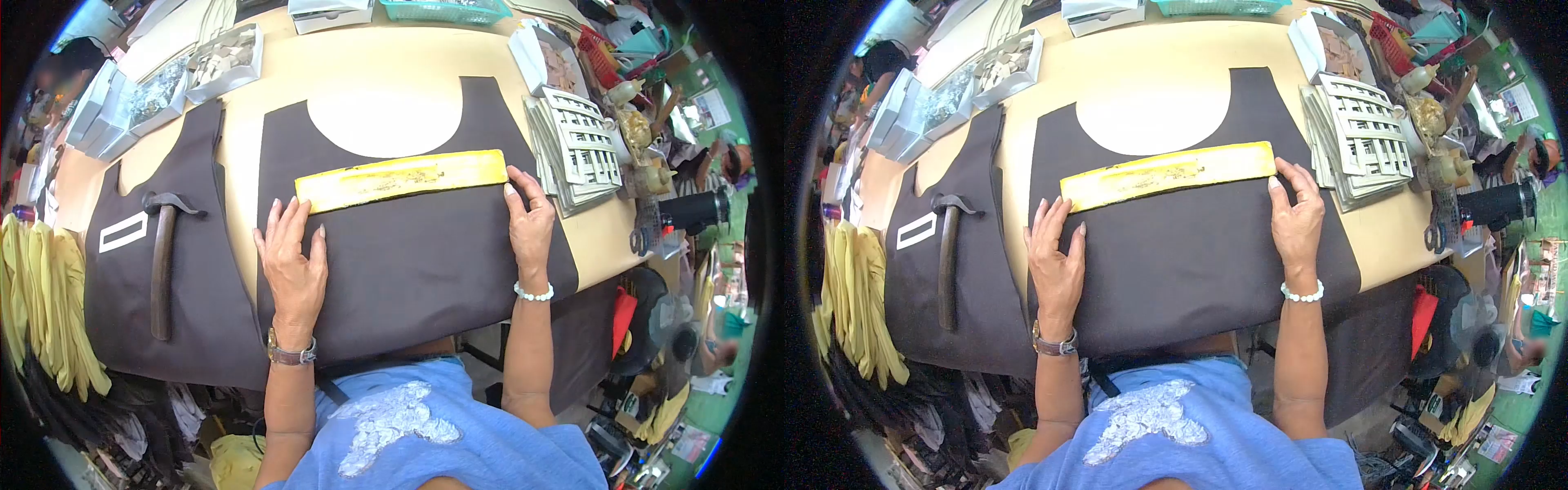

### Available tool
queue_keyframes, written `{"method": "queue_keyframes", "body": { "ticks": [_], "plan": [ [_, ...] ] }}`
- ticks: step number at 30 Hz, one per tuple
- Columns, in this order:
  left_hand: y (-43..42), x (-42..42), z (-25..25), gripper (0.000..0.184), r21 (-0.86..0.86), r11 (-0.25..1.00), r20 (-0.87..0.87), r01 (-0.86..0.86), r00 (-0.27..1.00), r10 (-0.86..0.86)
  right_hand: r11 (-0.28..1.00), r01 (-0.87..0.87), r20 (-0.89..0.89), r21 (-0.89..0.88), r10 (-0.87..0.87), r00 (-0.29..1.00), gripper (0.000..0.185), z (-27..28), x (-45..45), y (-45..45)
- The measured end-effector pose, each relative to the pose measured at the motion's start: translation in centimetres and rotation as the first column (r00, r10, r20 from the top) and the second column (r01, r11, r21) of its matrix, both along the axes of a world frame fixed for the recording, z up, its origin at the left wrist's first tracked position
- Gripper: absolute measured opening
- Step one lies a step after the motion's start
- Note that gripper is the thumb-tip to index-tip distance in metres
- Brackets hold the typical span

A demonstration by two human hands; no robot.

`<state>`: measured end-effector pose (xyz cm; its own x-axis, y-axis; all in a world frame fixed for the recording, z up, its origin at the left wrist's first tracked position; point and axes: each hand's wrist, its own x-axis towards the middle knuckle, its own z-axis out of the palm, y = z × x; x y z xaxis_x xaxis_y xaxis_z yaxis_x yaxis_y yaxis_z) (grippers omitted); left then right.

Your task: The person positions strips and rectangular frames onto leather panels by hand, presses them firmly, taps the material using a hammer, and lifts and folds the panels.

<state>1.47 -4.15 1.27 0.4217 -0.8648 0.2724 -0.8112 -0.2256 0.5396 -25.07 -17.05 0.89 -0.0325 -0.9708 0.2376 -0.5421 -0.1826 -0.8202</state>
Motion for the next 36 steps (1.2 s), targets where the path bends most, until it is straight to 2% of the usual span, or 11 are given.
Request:
{"method": "queue_keyframes", "body": {
  "ticks": [26,36],
  "plan": [
    [0.0,0.0,0.1,0.038,0.003,1.000,0.012,-0.001,1.000,0.001,0.999,-0.031,-0.063,-0.029,0.029,0.998,0.026,0.1,0.1,0.0],
    [0.3,0.2,-0.7,0.061,0.099,0.994,0.064,0.042,0.997,-0.048,0.995,-0.071,-0.126,-0.063,0.063,0.990,0.027,-0.5,0.2,-0.2]
  ]
}}
